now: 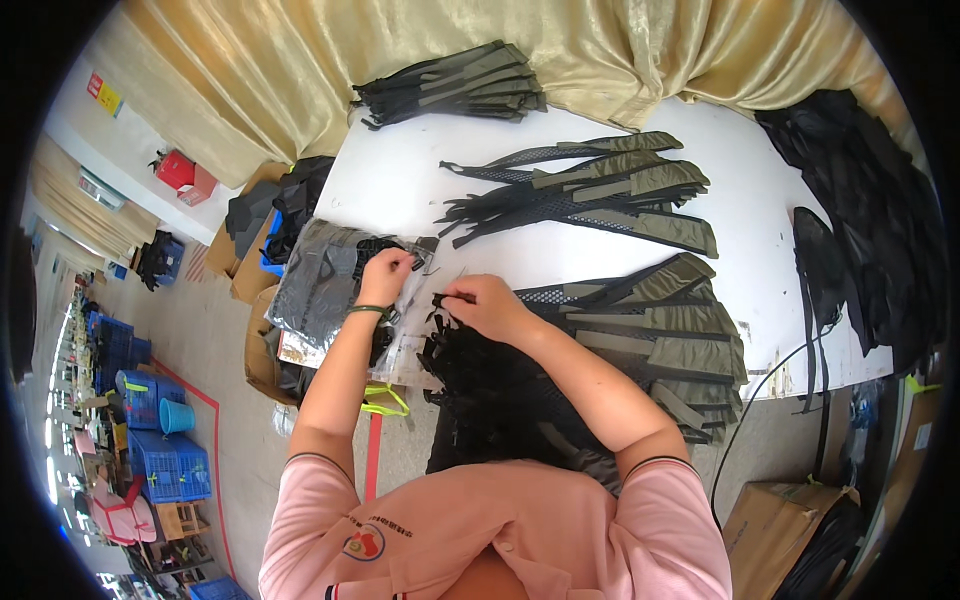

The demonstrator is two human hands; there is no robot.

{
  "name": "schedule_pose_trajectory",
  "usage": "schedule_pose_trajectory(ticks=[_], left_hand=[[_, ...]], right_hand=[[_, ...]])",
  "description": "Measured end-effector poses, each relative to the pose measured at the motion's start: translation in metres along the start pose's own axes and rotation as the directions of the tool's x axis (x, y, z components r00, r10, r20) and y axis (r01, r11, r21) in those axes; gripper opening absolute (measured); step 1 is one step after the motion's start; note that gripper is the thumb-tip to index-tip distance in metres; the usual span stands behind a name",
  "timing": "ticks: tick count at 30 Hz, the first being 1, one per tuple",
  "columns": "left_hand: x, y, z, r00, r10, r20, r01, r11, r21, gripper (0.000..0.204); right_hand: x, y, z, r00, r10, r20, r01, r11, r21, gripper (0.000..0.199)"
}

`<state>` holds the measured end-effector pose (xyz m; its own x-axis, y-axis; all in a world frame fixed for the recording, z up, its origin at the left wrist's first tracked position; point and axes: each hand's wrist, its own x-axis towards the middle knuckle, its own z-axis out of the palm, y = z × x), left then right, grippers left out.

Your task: The person is sorting and organizing green and black mesh fabric straps on a work table.

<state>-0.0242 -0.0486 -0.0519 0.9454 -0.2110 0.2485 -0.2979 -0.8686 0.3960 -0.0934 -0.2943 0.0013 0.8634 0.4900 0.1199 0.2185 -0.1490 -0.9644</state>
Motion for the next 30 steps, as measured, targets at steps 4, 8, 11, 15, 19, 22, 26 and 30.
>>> schedule_pose_trajectory(ticks=[4,8,11,15,19,22,26,30], left_hand=[[-0.015,0.065,-0.031,0.859,-0.146,0.490,0.476,-0.121,-0.871,0.017],[-0.038,0.112,-0.033,0.841,-0.003,0.541,0.498,-0.388,-0.776,0.016],[-0.043,0.123,-0.029,0.839,0.074,0.538,0.510,-0.451,-0.733,0.016],[-0.042,0.130,-0.027,0.809,0.125,0.574,0.549,-0.510,-0.662,0.016],[-0.041,0.131,-0.028,0.788,0.118,0.604,0.580,-0.473,-0.663,0.014],[-0.041,0.132,-0.032,0.777,0.130,0.615,0.608,-0.405,-0.683,0.013],[-0.043,0.132,-0.031,0.779,0.135,0.612,0.609,-0.395,-0.688,0.013],[-0.044,0.138,-0.030,0.788,0.192,0.585,0.600,-0.450,-0.661,0.014]], right_hand=[[-0.011,-0.012,-0.032,0.983,0.163,-0.084,-0.135,0.953,0.272,0.015],[-0.013,-0.017,-0.031,0.992,0.105,-0.069,-0.071,0.924,0.375,0.012],[-0.018,-0.025,-0.030,0.994,0.096,-0.041,-0.071,0.906,0.418,0.012],[-0.024,-0.029,-0.035,0.998,0.052,0.034,-0.062,0.912,0.404,0.010],[-0.025,-0.017,-0.041,0.991,-0.120,0.057,0.110,0.983,0.147,0.010],[-0.027,-0.021,-0.044,0.966,-0.252,0.055,0.255,0.965,-0.063,0.011],[-0.029,-0.023,-0.042,0.949,-0.315,-0.032,0.313,0.949,-0.044,0.011],[-0.034,-0.036,-0.033,0.959,-0.244,-0.144,0.251,0.967,0.034,0.010]])
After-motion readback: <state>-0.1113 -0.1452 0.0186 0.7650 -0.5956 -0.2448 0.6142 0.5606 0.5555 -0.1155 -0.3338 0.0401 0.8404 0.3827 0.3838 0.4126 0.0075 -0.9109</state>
